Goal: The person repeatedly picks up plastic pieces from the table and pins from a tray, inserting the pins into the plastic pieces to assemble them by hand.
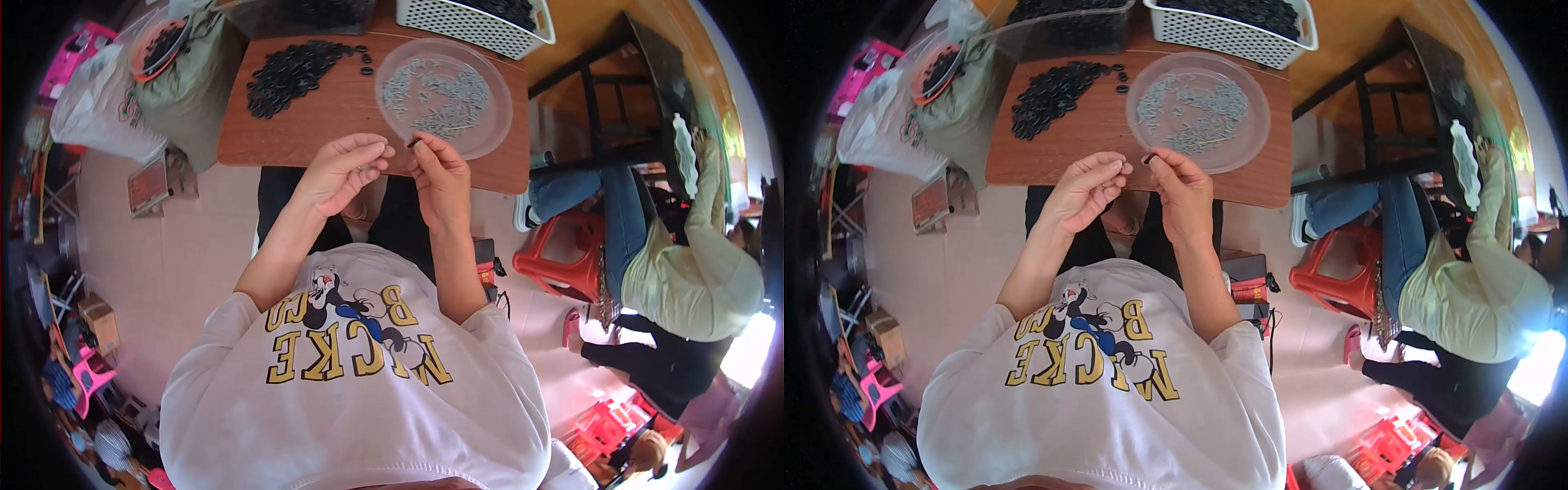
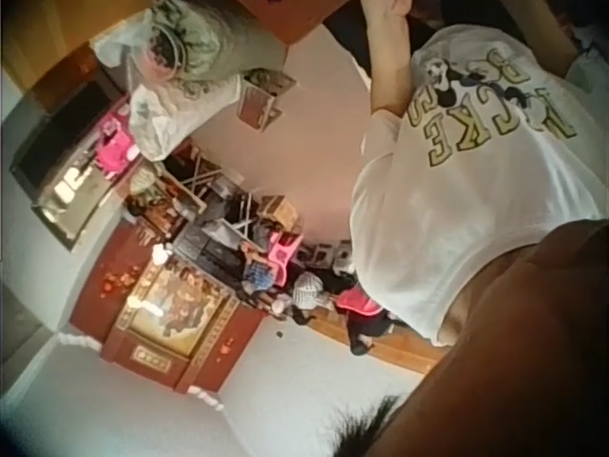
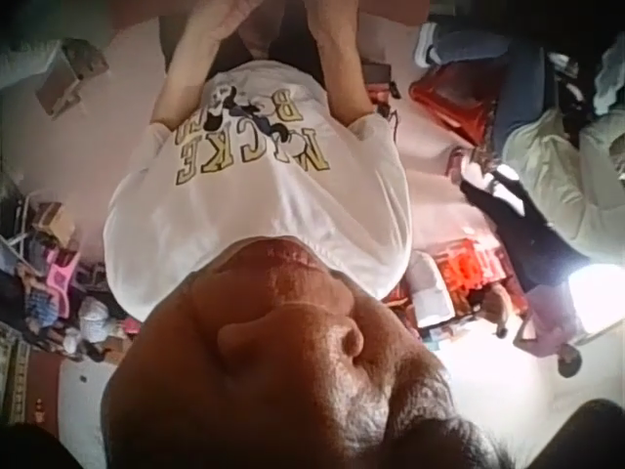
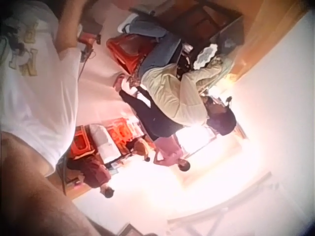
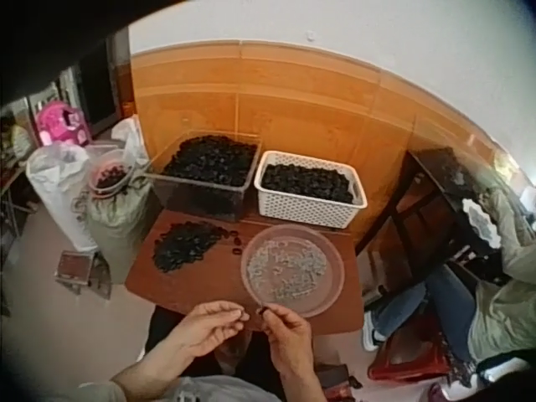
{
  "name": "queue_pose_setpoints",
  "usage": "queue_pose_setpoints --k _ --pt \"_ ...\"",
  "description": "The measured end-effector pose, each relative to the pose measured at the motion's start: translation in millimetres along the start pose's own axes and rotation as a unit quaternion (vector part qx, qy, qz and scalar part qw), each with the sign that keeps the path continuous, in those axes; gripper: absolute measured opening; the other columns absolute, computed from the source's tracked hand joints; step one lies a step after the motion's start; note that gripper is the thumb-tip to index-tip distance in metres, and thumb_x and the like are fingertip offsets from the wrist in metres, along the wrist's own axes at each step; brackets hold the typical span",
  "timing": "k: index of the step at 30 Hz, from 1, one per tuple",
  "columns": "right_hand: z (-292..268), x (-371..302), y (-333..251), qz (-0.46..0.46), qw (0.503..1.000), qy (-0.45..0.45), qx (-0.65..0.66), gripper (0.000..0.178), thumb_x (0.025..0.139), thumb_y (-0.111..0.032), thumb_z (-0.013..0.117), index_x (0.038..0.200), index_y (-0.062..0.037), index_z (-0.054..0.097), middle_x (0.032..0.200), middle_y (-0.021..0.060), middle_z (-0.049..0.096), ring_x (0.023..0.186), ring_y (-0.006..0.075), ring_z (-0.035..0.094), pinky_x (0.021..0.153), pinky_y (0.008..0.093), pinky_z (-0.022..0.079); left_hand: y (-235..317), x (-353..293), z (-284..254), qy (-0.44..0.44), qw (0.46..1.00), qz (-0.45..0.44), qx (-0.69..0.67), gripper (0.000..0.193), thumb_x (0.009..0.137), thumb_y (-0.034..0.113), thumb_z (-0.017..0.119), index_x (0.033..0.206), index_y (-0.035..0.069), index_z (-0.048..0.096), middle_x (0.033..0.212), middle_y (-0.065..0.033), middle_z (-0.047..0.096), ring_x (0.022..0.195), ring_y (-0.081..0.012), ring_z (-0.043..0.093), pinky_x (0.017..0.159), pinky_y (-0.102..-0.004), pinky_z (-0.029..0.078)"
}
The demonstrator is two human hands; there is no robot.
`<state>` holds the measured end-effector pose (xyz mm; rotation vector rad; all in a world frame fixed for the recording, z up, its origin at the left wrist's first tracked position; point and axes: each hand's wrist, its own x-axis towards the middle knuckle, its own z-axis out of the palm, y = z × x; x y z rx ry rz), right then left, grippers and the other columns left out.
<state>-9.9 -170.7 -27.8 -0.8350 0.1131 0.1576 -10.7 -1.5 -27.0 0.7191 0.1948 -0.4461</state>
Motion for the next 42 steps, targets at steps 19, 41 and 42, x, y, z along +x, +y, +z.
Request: queue_pose_setpoints --k 19,41,42 --pt "29.2 -8.6 16.0 -0.044 0.984 -0.004 -0.170 0.017 0.080 0.000 0.065 0.097 0.0029 0.066 0.083 0.0056 0.067 0.071 0.0072 0.058 0.065 0.0183 0.045 2.6 -12.2 -8.2 0.030 0.994 0.088 -0.056 0.015 0.081 -0.001 0.064 0.096 -0.002 0.062 0.086 -0.0088 0.065 0.071 -0.0114 0.062 0.064 -0.0187 0.051" --pt "25.6 -12.3 12.5 -0.040 0.981 0.007 -0.192 0.012 0.078 0.003 0.065 0.090 0.0033 0.066 0.081 0.0054 0.066 0.071 0.0066 0.059 0.065 0.0179 0.045 -0.7 -14.7 -8.1 0.042 0.995 0.090 0.027 0.022 0.080 0.001 0.066 0.101 -0.003 0.062 0.087 -0.0082 0.065 0.070 -0.0093 0.059 0.061 -0.0177 0.047" --pt "25.5 -12.2 12.7 -0.039 0.981 0.007 -0.192 0.012 0.078 0.003 0.065 0.090 0.0033 0.066 0.081 0.0054 0.066 0.071 0.0066 0.059 0.065 0.0179 0.045 -0.8 -15.0 -7.6 0.045 0.994 0.092 0.032 0.021 0.080 0.001 0.066 0.101 -0.003 0.062 0.086 -0.0083 0.065 0.070 -0.0092 0.059 0.061 -0.0176 0.047"
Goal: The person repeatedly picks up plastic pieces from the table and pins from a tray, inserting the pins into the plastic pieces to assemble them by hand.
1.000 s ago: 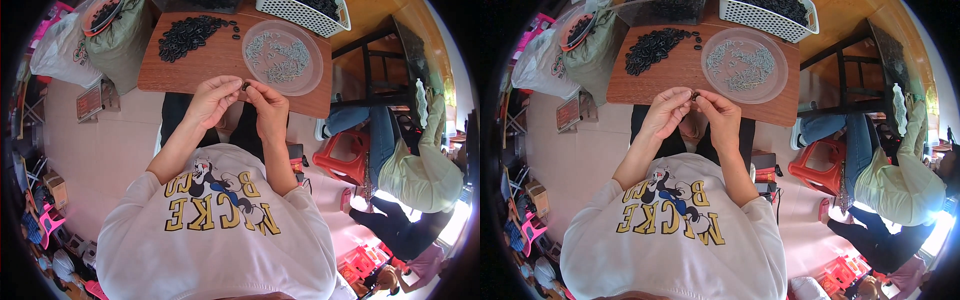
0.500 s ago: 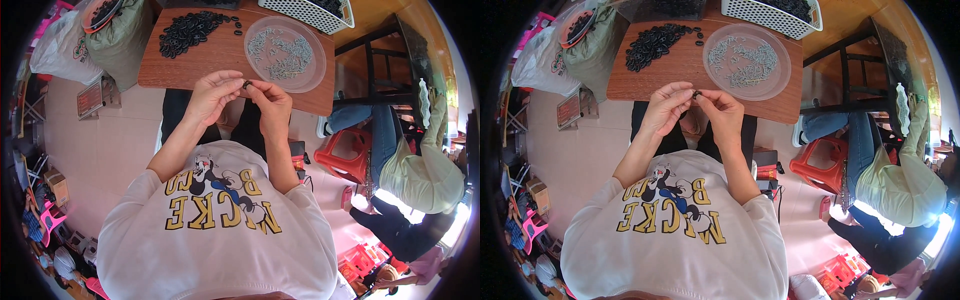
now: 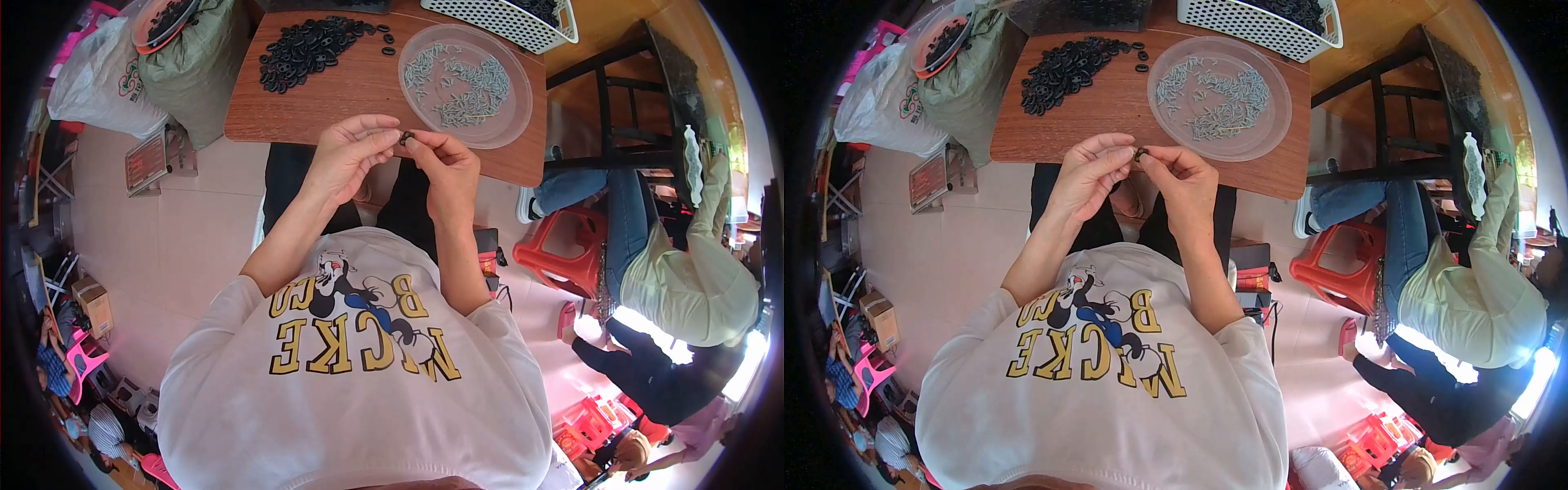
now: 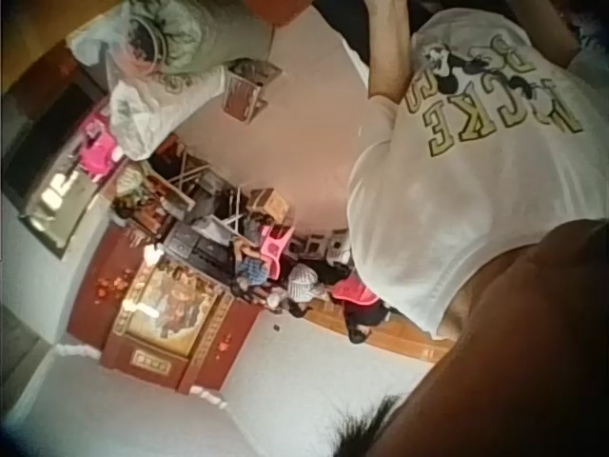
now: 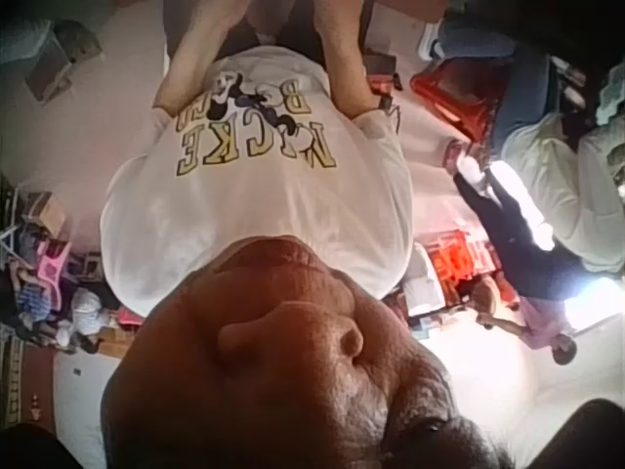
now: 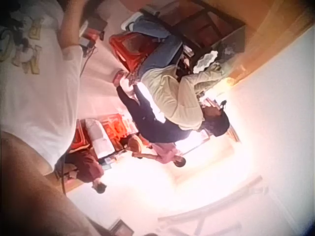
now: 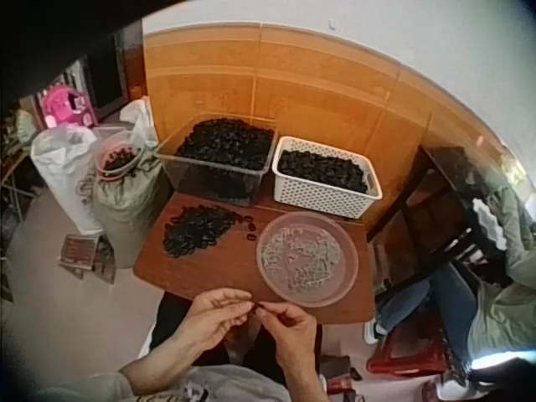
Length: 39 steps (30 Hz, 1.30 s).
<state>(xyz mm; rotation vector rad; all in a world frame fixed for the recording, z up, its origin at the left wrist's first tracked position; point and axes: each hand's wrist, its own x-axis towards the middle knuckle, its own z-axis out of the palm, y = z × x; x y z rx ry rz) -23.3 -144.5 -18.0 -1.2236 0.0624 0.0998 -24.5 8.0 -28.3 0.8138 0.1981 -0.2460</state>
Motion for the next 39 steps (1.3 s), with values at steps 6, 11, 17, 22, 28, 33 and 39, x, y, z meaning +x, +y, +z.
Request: queue_pose_setpoints --k 6,11,17,22,28,33,39 --pt "-1.6 -1.2 1.8 -0.024 0.998 0.021 -0.050 0.012 0.078 0.000 0.066 0.090 0.0032 0.067 0.079 0.0035 0.066 0.067 0.0049 0.057 0.061 0.0172 0.044 -0.9 0.8 5.4 0.006 0.996 0.043 0.072 0.022 0.079 0.001 0.066 0.100 -0.003 0.062 0.085 -0.0079 0.066 0.070 -0.0095 0.059 0.062 -0.0182 0.047" --pt "1.4 -4.9 2.4 -0.066 0.988 0.029 -0.138 0.010 0.078 -0.003 0.067 0.087 0.0024 0.068 0.074 0.0020 0.065 0.063 0.0031 0.054 0.056 0.0187 0.044 -5.8 -1.3 4.6 0.008 0.990 0.080 0.117 0.025 0.078 0.002 0.068 0.102 -0.004 0.062 0.084 -0.0082 0.066 0.071 -0.0105 0.060 0.064 -0.0204 0.047" --pt "2.7 -4.5 10.4 -0.059 0.988 0.037 -0.136 0.011 0.078 -0.004 0.068 0.086 0.0028 0.067 0.073 0.0033 0.065 0.062 0.0036 0.055 0.056 0.0196 0.044 -8.5 2.3 -5.2 0.000 0.992 0.062 0.112 0.023 0.080 0.000 0.065 0.103 -0.004 0.062 0.086 -0.0085 0.066 0.071 -0.0102 0.060 0.064 -0.0206 0.047" --pt "1.8 -3.0 10.1 -0.059 0.984 0.034 -0.163 0.011 0.080 -0.003 0.066 0.089 0.0031 0.067 0.082 0.0034 0.067 0.068 0.0046 0.058 0.061 0.0173 0.045 -8.5 4.4 -1.9 0.024 0.995 0.059 0.083 0.027 0.080 0.000 0.065 0.107 -0.003 0.061 0.087 -0.0078 0.066 0.071 -0.0097 0.060 0.062 -0.0195 0.046" --pt "2.6 -8.4 7.7 -0.121 0.964 0.048 -0.231 0.011 0.077 -0.004 0.067 0.087 0.0015 0.067 0.076 0.0055 0.065 0.064 0.0075 0.058 0.058 0.0212 0.045 -12.3 5.5 -8.4 0.027 0.992 0.060 0.111 0.031 0.079 -0.001 0.066 0.109 -0.003 0.059 0.086 -0.0072 0.065 0.071 -0.0090 0.060 0.061 -0.0187 0.047" --pt "-3.2 -13.9 6.9 -0.147 0.948 0.048 -0.276 0.012 0.075 -0.004 0.068 0.086 0.0014 0.066 0.074 0.0080 0.064 0.060 0.0106 0.058 0.055 0.0236 0.045 -12.3 3.5 -6.7 0.030 0.990 0.039 0.135 0.036 0.079 -0.002 0.066 0.113 -0.004 0.056 0.086 -0.0073 0.065 0.071 -0.0088 0.059 0.063 -0.0186 0.047" --pt "-9.4 -17.6 10.3 -0.108 0.967 0.053 -0.226 0.013 0.075 -0.005 0.068 0.086 0.0017 0.066 0.075 0.0078 0.065 0.062 0.0087 0.058 0.056 0.0228 0.046 -18.3 2.1 0.8 0.025 0.991 0.031 0.131 0.039 0.078 -0.002 0.066 0.116 -0.004 0.055 0.087 -0.0080 0.065 0.071 -0.0091 0.059 0.063 -0.0186 0.047"
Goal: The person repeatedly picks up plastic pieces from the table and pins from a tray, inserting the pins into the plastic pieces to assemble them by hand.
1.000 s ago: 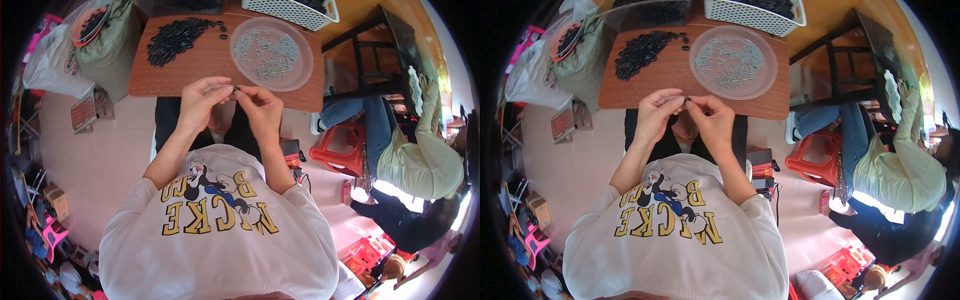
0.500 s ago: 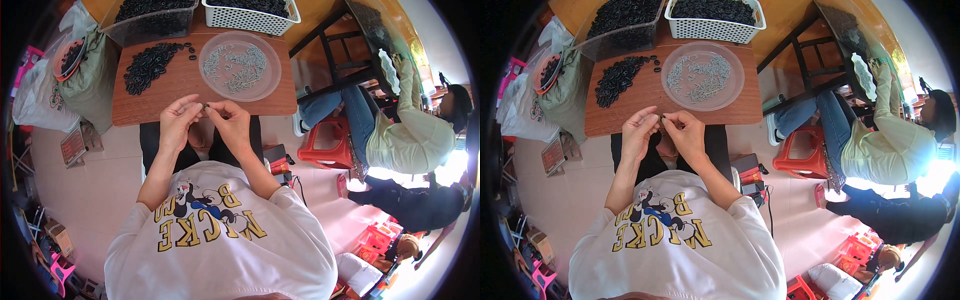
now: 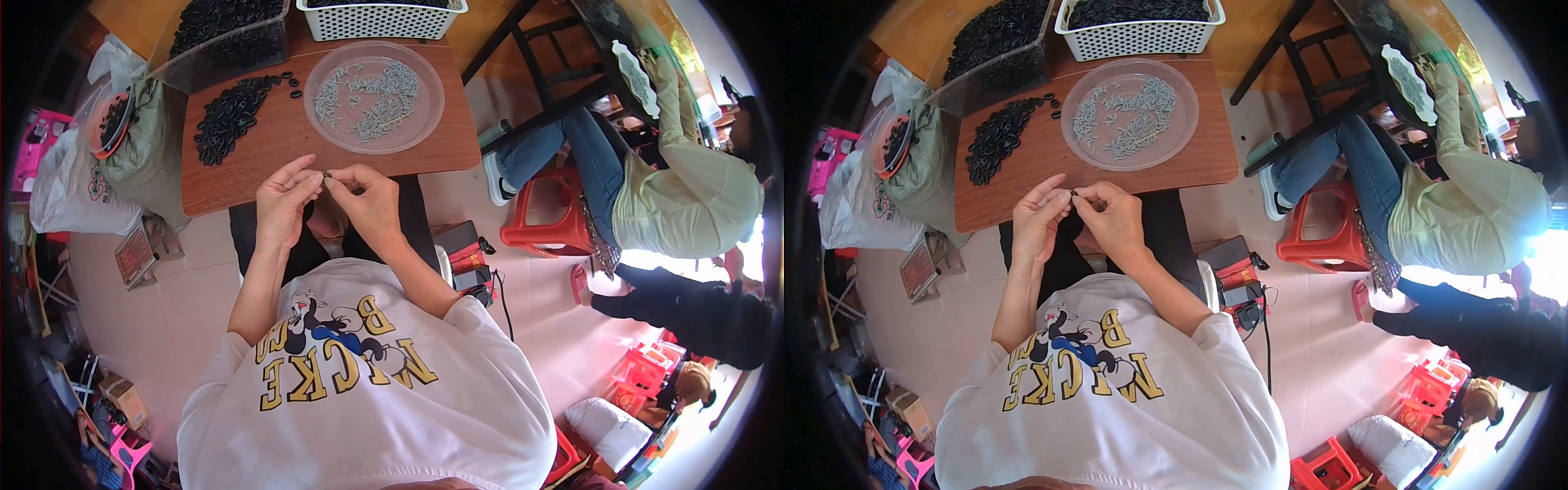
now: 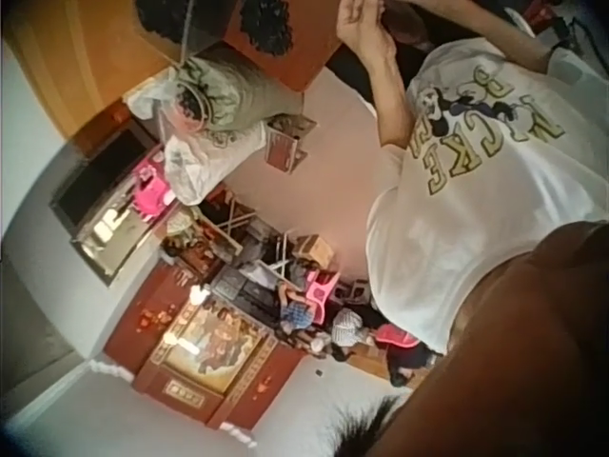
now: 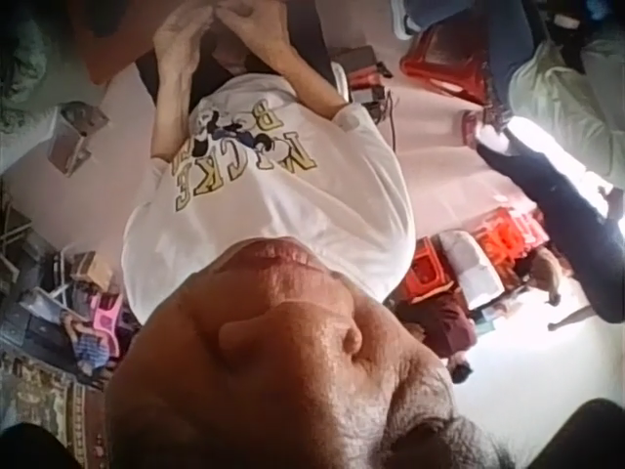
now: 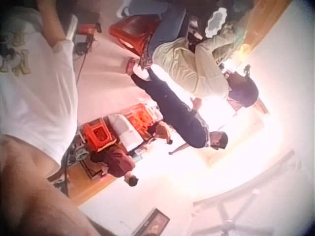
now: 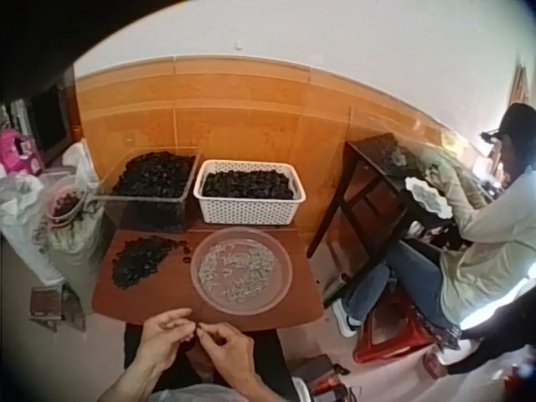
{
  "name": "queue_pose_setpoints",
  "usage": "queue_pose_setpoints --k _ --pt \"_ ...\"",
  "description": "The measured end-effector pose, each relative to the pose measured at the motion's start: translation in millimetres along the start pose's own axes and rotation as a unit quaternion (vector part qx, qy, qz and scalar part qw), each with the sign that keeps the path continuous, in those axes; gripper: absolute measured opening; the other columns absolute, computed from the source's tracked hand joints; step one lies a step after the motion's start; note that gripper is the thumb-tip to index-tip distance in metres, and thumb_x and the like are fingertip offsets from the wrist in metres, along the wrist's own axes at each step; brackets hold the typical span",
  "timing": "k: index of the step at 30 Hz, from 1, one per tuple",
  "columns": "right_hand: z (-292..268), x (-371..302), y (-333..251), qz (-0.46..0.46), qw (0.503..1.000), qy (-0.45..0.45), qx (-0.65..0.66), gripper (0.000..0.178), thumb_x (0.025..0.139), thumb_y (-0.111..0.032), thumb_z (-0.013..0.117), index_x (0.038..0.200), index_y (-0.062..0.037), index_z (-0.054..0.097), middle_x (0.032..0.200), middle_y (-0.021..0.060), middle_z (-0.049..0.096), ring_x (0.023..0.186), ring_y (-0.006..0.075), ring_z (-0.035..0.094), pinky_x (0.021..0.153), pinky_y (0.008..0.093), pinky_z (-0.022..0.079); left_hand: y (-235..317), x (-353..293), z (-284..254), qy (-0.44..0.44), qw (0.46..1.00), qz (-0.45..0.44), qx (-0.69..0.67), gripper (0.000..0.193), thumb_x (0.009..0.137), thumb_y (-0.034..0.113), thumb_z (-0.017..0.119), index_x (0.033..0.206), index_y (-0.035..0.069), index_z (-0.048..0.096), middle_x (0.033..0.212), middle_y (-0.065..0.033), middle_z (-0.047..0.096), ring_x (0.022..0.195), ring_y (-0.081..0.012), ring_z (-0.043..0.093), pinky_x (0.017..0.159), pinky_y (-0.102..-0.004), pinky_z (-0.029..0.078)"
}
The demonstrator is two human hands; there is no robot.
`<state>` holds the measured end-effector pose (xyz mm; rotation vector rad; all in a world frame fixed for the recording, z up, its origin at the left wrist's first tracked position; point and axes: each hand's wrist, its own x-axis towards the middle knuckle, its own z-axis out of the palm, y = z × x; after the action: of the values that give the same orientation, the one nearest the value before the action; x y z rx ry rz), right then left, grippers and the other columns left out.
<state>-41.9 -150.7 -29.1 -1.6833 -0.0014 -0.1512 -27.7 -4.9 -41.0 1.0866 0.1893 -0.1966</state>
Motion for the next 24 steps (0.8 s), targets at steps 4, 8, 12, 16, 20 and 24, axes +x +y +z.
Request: queue_pose_setpoints --k 4,8,12,16,20,24 --pt "-6.9 0.9 10.4 0.060 0.991 0.011 0.120 0.011 0.078 -0.005 0.067 0.087 0.0018 0.067 0.076 0.0041 0.067 0.066 0.0040 0.057 0.060 0.0195 0.047 -0.6 1.3 11.6 -0.005 1.000 -0.011 -0.021 0.038 0.078 -0.003 0.066 0.114 -0.004 0.055 0.087 -0.0091 0.065 0.071 -0.0096 0.060 0.063 -0.0187 0.048" --pt "-12.7 -0.5 14.4 0.056 0.983 0.022 0.174 0.012 0.079 -0.004 0.066 0.088 0.0037 0.066 0.075 0.0018 0.066 0.065 0.0035 0.056 0.062 0.0182 0.046 -1.6 1.8 17.0 -0.008 0.999 -0.022 -0.041 0.035 0.078 -0.002 0.067 0.111 -0.004 0.057 0.087 -0.0105 0.066 0.069 -0.0105 0.061 0.063 -0.0190 0.049" --pt "-17.6 0.6 17.9 0.057 0.983 0.022 0.171 0.010 0.079 -0.002 0.067 0.088 0.0026 0.067 0.076 0.0015 0.066 0.067 0.0033 0.056 0.061 0.0174 0.045 -1.3 3.9 14.8 -0.011 0.999 -0.028 -0.041 0.033 0.078 -0.001 0.067 0.109 -0.004 0.058 0.087 -0.0109 0.067 0.070 -0.0102 0.061 0.062 -0.0191 0.049" --pt "-24.6 7.0 13.5 0.077 0.973 0.063 0.210 0.015 0.079 0.000 0.066 0.094 0.0031 0.067 0.080 0.0008 0.064 0.070 0.0042 0.055 0.067 0.0169 0.044 9.0 14.5 3.8 0.007 1.000 0.008 0.004 0.028 0.080 0.004 0.067 0.106 -0.004 0.060 0.086 -0.0091 0.067 0.069 -0.0097 0.060 0.061 -0.0197 0.048" --pt "-32.8 8.9 26.3 0.087 0.965 0.064 0.240 0.023 0.081 0.000 0.064 0.104 0.0029 0.064 0.087 0.0035 0.064 0.078 0.0066 0.057 0.073 0.0187 0.044 31.2 39.2 -17.7 0.017 0.991 0.077 0.107 0.025 0.080 0.008 0.067 0.102 -0.002 0.063 0.085 -0.0070 0.067 0.068 -0.0088 0.059 0.060 -0.0201 0.046" --pt "-39.9 -1.6 53.2 0.130 0.964 -0.042 0.228 0.023 0.081 0.001 0.062 0.104 0.0027 0.064 0.085 0.0043 0.064 0.077 0.0096 0.059 0.070 0.0198 0.044 57.6 79.4 -35.7 0.060 0.942 0.119 0.309 0.021 0.079 0.011 0.067 0.097 0.001 0.067 0.083 -0.0060 0.068 0.068 -0.0109 0.061 0.061 -0.0231 0.046"
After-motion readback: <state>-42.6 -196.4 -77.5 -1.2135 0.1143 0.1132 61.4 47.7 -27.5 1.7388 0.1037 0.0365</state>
